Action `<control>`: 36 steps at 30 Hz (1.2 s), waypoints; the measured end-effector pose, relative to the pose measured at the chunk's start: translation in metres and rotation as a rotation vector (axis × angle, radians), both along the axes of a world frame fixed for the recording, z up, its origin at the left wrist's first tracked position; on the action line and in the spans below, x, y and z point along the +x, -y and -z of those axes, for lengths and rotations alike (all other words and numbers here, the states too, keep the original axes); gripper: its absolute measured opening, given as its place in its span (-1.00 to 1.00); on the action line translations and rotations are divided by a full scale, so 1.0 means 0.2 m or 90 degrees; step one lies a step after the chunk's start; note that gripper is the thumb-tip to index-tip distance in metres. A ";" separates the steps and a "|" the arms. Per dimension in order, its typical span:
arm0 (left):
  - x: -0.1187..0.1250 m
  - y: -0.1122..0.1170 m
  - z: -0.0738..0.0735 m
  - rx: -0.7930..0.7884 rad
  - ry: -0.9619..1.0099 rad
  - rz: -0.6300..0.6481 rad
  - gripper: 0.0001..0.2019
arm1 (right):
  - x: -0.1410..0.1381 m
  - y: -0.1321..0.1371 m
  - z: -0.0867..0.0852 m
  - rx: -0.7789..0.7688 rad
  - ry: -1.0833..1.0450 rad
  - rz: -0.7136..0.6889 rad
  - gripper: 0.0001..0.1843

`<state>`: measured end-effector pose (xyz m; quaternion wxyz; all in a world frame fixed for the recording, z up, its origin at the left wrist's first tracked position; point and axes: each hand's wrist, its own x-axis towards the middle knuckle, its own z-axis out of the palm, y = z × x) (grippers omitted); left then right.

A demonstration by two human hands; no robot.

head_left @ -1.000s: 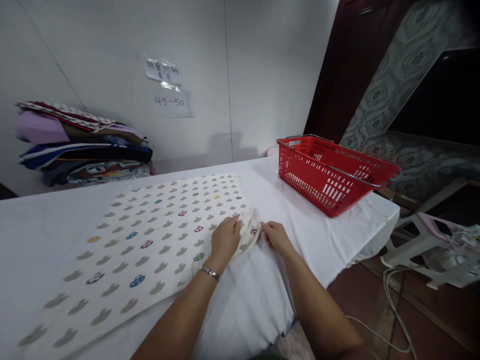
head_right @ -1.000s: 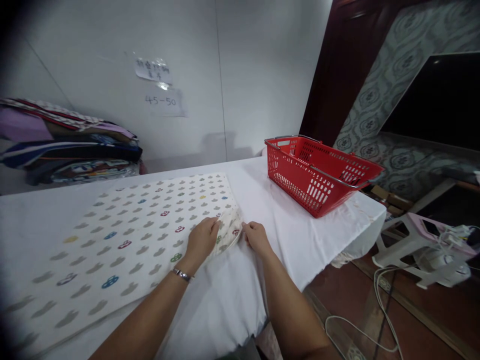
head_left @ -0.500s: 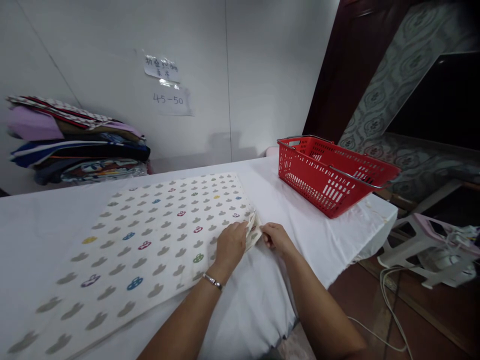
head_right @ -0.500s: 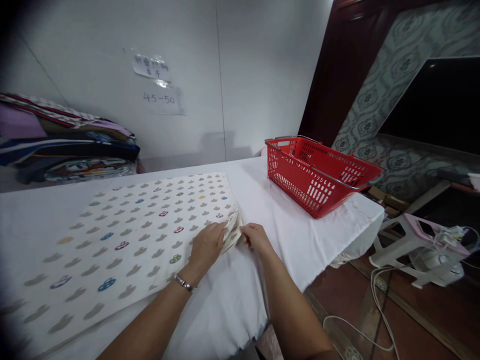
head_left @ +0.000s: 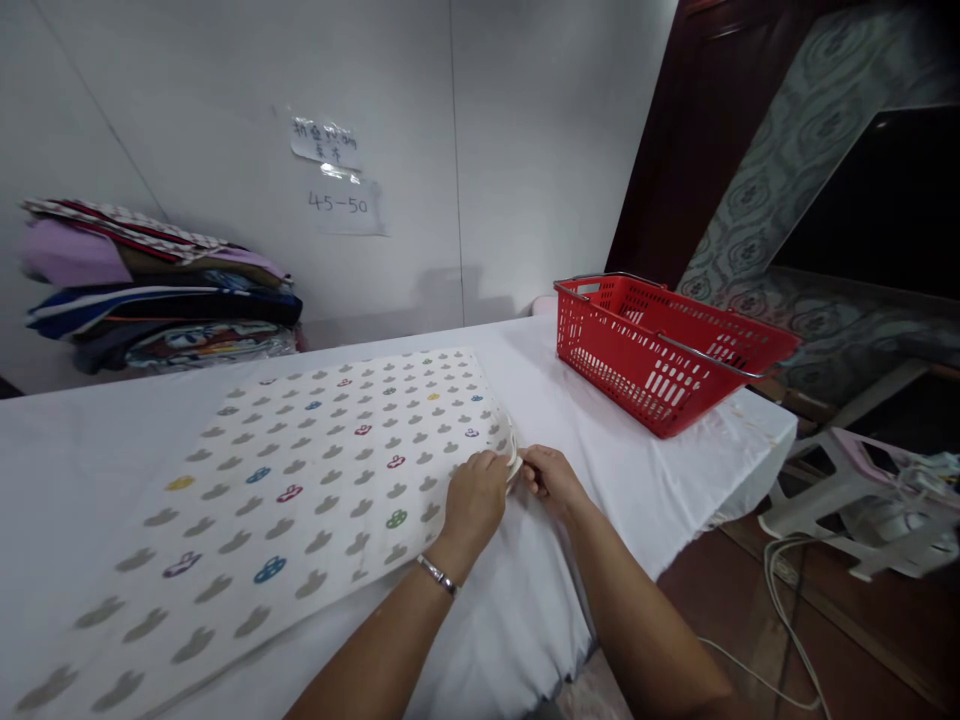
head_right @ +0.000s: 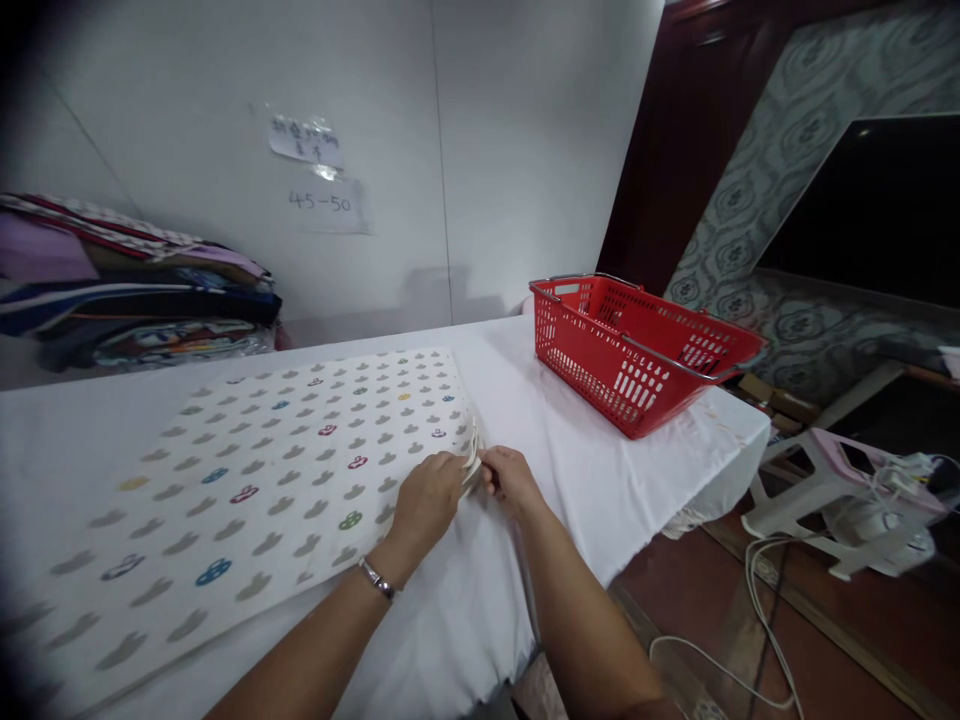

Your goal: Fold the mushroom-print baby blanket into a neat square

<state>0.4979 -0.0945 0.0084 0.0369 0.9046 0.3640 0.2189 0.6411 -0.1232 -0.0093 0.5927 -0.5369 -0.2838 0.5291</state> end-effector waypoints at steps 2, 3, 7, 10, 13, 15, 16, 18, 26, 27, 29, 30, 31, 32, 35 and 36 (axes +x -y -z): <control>0.00 0.01 0.00 -0.008 0.000 0.008 -0.80 | 0.00 0.00 0.00 -0.003 -0.003 -0.001 -0.67; 0.01 0.02 0.00 -0.013 0.007 0.014 -0.80 | 0.00 0.00 0.00 -0.002 -0.003 0.000 -0.67; 0.01 0.02 0.00 -0.029 0.039 0.015 -0.84 | 0.00 -0.01 0.00 0.003 0.008 -0.007 -0.63; 0.00 -0.02 0.00 -0.051 0.034 -0.016 -0.84 | 0.01 -0.01 0.01 -0.008 0.097 0.009 -0.65; -0.02 -0.06 -0.01 -0.068 0.073 -0.051 -0.82 | 0.02 -0.02 0.04 -0.042 0.304 0.067 -0.64; -0.04 -0.08 -0.01 -0.069 0.107 -0.062 -0.81 | 0.02 -0.02 0.05 -0.082 0.440 0.085 -0.64; -0.04 -0.08 -0.01 -0.070 0.117 -0.062 -0.80 | 0.02 -0.02 0.06 -0.104 0.501 0.084 -0.64; -0.04 -0.08 -0.01 -0.076 0.123 -0.057 -0.79 | 0.00 -0.03 0.06 -0.147 0.623 0.081 -0.67; -0.03 -0.08 -0.04 -0.031 0.088 -0.041 -0.79 | -0.03 -0.02 0.04 -0.042 0.316 0.085 -0.84; -0.03 -0.08 -0.05 -0.014 0.076 -0.039 -0.78 | -0.03 -0.01 0.03 -0.006 0.239 0.096 -0.82; -0.01 -0.07 -0.07 0.007 0.031 -0.029 -0.77 | -0.03 -0.01 0.02 0.054 0.138 0.113 -0.76; 0.00 -0.06 -0.07 0.006 0.002 -0.020 -0.77 | -0.03 0.00 0.02 0.072 0.108 0.117 -0.74; 0.01 -0.05 -0.07 -0.002 -0.026 -0.011 -0.76 | -0.03 0.00 0.02 0.081 0.087 0.118 -0.72; 0.02 -0.04 -0.07 -0.012 -0.048 -0.003 -0.76 | -0.03 0.00 0.02 0.087 0.074 0.119 -0.72; 0.04 0.00 -0.07 -0.032 -0.067 0.001 -0.74 | -0.04 0.00 0.02 0.097 0.060 0.121 -0.71; 0.04 0.00 -0.07 -0.035 -0.067 -0.001 -0.74 | -0.04 0.00 0.02 0.098 0.056 0.120 -0.71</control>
